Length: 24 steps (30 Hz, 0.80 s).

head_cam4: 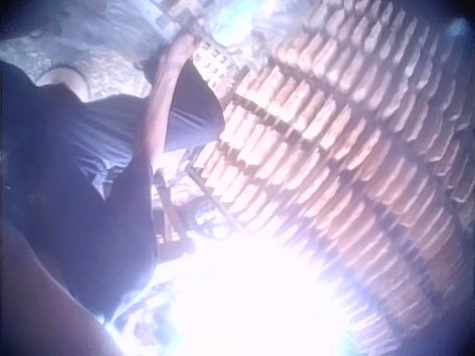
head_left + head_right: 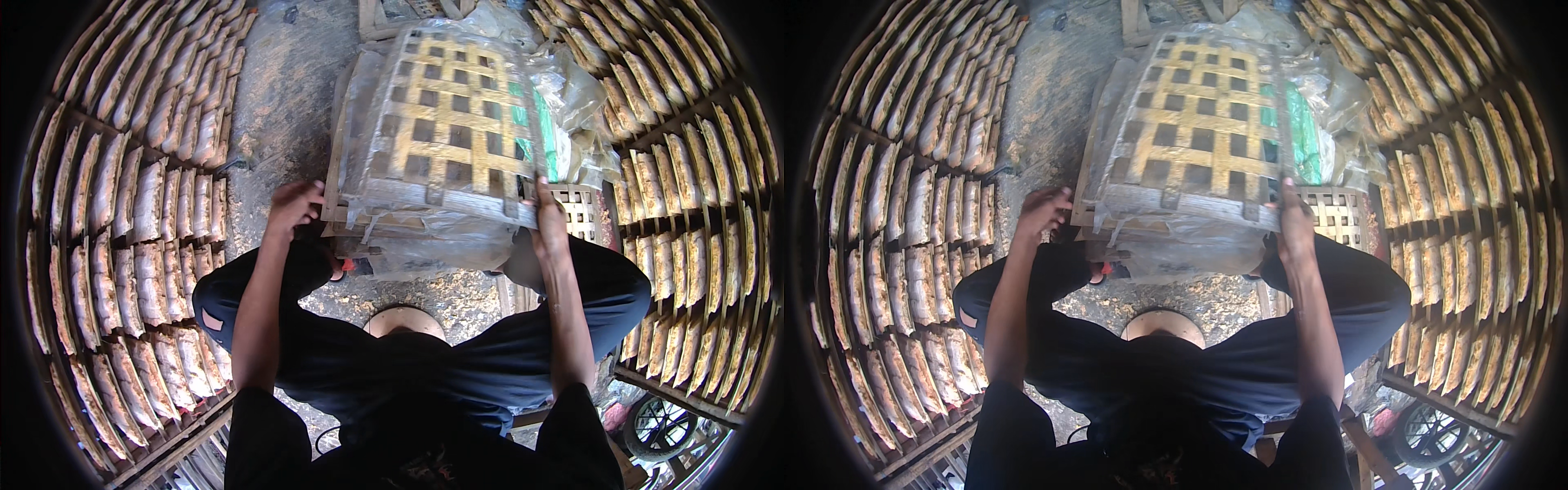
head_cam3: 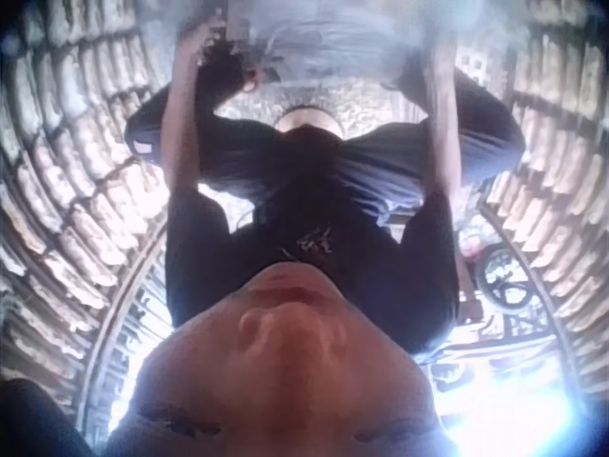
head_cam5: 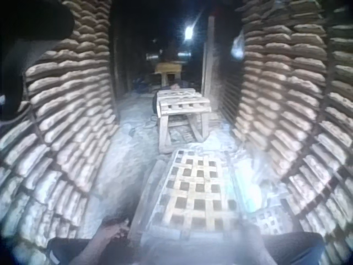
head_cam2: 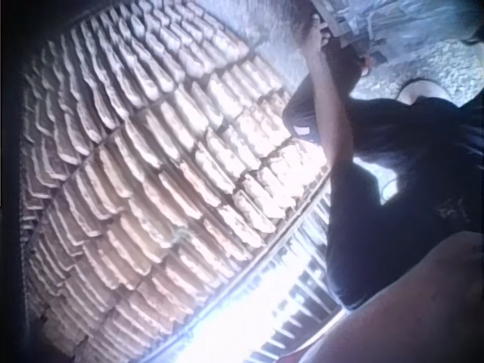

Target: The person sits cross-legged on the floor and assembles a small wooden lattice frame by hand, fitting slats into a grid pattern. They then place the completed frame into a clear plastic bag.

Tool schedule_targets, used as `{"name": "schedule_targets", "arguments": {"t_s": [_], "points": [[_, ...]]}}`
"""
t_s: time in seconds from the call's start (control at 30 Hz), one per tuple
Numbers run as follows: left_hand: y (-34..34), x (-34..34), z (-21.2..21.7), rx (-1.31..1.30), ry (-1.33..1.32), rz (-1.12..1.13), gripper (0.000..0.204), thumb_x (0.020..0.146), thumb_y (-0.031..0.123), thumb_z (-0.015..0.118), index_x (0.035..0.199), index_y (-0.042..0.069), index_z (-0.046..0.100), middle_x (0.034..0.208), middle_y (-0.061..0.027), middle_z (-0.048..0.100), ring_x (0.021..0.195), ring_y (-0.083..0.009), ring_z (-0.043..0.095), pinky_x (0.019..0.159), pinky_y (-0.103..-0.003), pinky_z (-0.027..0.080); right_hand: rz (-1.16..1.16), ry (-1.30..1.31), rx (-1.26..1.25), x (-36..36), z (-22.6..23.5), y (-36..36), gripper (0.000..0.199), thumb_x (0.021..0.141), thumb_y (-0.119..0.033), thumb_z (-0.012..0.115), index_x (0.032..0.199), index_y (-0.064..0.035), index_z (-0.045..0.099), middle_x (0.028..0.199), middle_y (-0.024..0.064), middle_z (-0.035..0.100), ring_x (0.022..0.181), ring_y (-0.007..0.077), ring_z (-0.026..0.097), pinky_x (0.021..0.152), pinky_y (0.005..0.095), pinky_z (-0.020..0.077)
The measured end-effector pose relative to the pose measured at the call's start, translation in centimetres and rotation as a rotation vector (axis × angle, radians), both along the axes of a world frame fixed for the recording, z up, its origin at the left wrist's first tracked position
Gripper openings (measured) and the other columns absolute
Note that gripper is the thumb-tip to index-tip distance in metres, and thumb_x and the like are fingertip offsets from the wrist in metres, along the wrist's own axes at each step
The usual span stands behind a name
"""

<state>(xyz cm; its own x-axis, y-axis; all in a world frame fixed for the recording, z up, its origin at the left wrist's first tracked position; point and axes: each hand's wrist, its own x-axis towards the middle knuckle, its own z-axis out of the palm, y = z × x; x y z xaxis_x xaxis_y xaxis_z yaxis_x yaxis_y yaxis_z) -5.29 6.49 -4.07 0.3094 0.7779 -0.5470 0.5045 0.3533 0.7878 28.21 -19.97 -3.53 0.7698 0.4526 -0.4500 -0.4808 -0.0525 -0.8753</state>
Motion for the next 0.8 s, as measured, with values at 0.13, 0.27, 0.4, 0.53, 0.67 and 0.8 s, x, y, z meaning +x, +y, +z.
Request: {"name": "schedule_targets", "arguments": {"t_s": [0.13,0.27,0.4,0.53,0.67,0.8], "points": [[2.5,-2.6,-5.4,0.216,-0.157,0.275,0.033,0.091,0.031,0.061,0.115,0.008,0.062,0.089,-0.0048,0.068,0.063,-0.0083,0.058,0.051,-0.022,0.046,0.182,-0.093,-0.168,0.3,-3.2,2.3,0.055,0.095,-0.043,0.059,0.117,0.0072,0.060,0.100,0.0134,0.065,0.084,0.0190,0.062,0.078,0.0353,0.0520],[0.7,-0.2,-6.5,0.186,-0.069,0.241,0.036,0.092,0.039,0.057,0.113,0.010,0.063,0.093,-0.0036,0.067,0.078,-0.0120,0.060,0.062,-0.029,0.048,0.306,-0.271,-0.449,-1.5,-1.5,3.4,0.061,0.094,-0.049,0.056,0.108,0.0104,0.064,0.092,0.0197,0.067,0.086,0.0261,0.068,0.078,0.0447,0.0544],[-0.5,2.0,-6.4,0.177,-0.024,0.065,0.049,0.088,0.043,0.064,0.121,0.008,0.060,0.106,-0.0083,0.067,0.096,-0.0186,0.062,0.080,-0.031,0.048,0.638,-0.960,-1.013,0.8,-1.8,1.8,0.070,0.093,-0.061,0.047,0.085,0.0054,0.069,0.088,0.0305,0.066,0.081,0.0437,0.068,0.067,0.0487,0.0552],[-1.8,1.7,-7.0,0.215,-0.107,0.038,0.055,0.085,0.044,0.068,0.124,0.006,0.060,0.116,-0.0127,0.066,0.111,-0.0201,0.059,0.097,-0.031,0.042,0.494,-1.049,-0.882,3.2,-1.4,2.9,0.066,0.093,-0.057,0.050,0.082,0.0059,0.069,0.086,0.0290,0.067,0.084,0.0432,0.067,0.075,0.0505,0.0523],[-1.2,2.2,-7.6,0.211,-0.142,0.019,0.061,0.082,0.047,0.071,0.123,0.004,0.060,0.116,-0.0150,0.065,0.110,-0.0221,0.061,0.095,-0.032,0.044,0.449,-0.731,-0.531,8.2,-7.9,3.6,0.074,0.087,-0.065,0.053,0.111,0.0033,0.066,0.107,0.0293,0.065,0.107,0.0378,0.061,0.095,0.0433,0.0446],[-1.9,4.5,-5.8,0.239,-0.033,-0.045,0.069,0.083,0.054,0.066,0.128,0.001,0.057,0.122,-0.0184,0.062,0.116,-0.0268,0.056,0.100,-0.035,0.040,0.490,-0.381,-0.453,11.4,-14.4,3.6,0.088,0.081,-0.072,0.055,0.130,0.0013,0.057,0.130,0.0260,0.056,0.128,0.0324,0.049,0.108,0.0368,0.0337]]}}
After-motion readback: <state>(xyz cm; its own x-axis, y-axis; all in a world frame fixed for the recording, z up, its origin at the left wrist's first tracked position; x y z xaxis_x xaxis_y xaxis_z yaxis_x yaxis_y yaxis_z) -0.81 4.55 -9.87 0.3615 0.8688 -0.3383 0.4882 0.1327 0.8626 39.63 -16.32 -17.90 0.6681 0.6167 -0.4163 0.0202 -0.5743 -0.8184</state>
